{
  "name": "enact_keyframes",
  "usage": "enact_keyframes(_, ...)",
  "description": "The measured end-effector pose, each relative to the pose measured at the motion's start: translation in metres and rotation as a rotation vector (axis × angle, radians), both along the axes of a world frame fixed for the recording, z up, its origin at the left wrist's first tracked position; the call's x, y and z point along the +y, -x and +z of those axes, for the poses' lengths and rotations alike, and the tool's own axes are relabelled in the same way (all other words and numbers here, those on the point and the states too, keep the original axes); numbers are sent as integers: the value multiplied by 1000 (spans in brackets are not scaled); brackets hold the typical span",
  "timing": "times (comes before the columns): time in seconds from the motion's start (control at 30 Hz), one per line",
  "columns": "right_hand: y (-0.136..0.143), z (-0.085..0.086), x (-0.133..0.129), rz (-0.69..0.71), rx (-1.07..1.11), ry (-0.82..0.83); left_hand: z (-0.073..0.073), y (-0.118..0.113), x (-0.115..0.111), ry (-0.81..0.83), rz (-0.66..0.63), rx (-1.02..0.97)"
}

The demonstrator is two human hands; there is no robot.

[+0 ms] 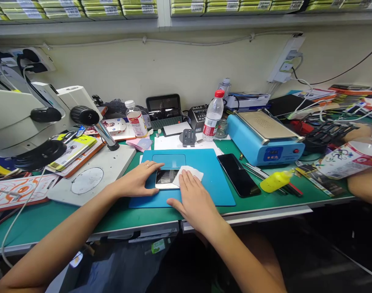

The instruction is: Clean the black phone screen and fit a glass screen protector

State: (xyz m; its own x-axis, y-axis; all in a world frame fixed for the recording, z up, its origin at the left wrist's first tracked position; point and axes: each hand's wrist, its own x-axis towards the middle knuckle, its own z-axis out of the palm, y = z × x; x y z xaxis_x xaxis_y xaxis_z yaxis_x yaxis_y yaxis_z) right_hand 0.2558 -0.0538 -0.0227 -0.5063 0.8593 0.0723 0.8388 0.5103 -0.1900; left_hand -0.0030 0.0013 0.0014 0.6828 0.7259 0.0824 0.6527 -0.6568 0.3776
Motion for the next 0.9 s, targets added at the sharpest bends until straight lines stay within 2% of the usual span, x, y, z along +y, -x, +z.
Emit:
enact_keyframes(0.17,54,6,3,82,28,54,0,5,1,-6,5,73)
enact_keyframes(0.27,68,8,1,189,48,69,-1,7,2,15,-1,70)
enact_keyframes(0.33,63,8,-3,241,58,66,0,6,2,22,-12,54)
enact_keyframes(0.43,38,6,-10,254,47,59,2,5,2,29,-18,33)
enact_keyframes(0.63,-14,-2,-11,100,9,-21,0,2,3,44,5,4)
enact_keyframes(0.73,-23,-5,-6,40,-25,-48,-2,1,4,34,20,2)
enact_keyframes(0.9,-20,-9,-1,-59,-61,-73,-3,1,5,10,31,-1)
